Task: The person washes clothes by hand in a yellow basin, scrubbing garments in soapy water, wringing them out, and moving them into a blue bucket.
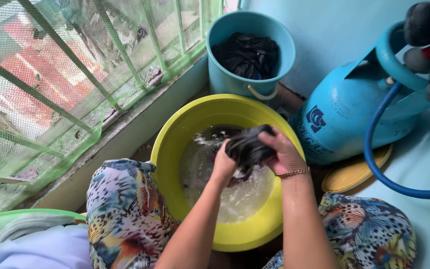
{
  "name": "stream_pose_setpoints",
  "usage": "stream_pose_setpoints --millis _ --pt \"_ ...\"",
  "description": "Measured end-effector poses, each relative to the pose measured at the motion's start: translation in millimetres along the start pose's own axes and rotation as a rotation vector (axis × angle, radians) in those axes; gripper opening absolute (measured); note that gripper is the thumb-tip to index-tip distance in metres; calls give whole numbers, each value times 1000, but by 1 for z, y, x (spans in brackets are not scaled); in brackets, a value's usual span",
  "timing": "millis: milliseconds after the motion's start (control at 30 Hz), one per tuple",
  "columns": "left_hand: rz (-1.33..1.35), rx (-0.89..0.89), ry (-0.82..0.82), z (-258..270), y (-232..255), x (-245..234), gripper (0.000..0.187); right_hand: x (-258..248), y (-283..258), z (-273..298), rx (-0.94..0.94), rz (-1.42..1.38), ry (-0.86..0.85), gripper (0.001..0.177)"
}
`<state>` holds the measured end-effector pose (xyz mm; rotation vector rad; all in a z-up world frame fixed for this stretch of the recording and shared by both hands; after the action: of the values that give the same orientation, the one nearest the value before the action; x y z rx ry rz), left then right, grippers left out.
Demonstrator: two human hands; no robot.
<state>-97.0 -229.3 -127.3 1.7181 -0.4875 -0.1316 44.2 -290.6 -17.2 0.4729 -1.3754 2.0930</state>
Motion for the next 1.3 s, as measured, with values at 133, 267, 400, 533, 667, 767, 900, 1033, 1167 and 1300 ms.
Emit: stream_pose_setpoints --millis 133,267,400,533,667,767,900,1033,1167,1300 --pt "160 -22 279 -15 27 11 36 -40 26 -14 -118 -51 464 54" --pt "689 -288 375 -5 25 33 41 -28 63 -48 -228 -327 128 55" --pt "686 -406 278 11 7 18 49 -19 78 -63 -84 -516 98 57" --pt "536 -171 96 0 -20 -1 48 -12 81 -64 -11 -578 5 49" --pt "58 -326 -250 -3 -5 -38 69 -13 62 -54 -221 -292 275 31" --pt "472 -649 -365 8 36 -28 77 6 27 -24 -586 264 481 26" --pt "856 -759 -170 12 89 -2 67 56 -5 22 -993 967 520 26" --pt "1155 -765 109 -15 73 25 62 76 3 31 -954 854 371 24" --pt "806 -405 249 -49 47 21 34 45 18 4 -488 -58 426 18" --pt "317 -34 229 -71 74 21 24 24 26 -26 -186 -514 284 22"
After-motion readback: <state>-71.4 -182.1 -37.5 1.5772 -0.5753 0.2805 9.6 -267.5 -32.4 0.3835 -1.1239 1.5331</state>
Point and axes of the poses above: each hand's wrist, its own z-axis away from the middle knuckle, its own x-axis out of the palm, y = z × x, the point moved 5 cm from there along -z, towards the middle knuckle, and after that the axes turned 15 degrees about x, right-handed, at the moved point
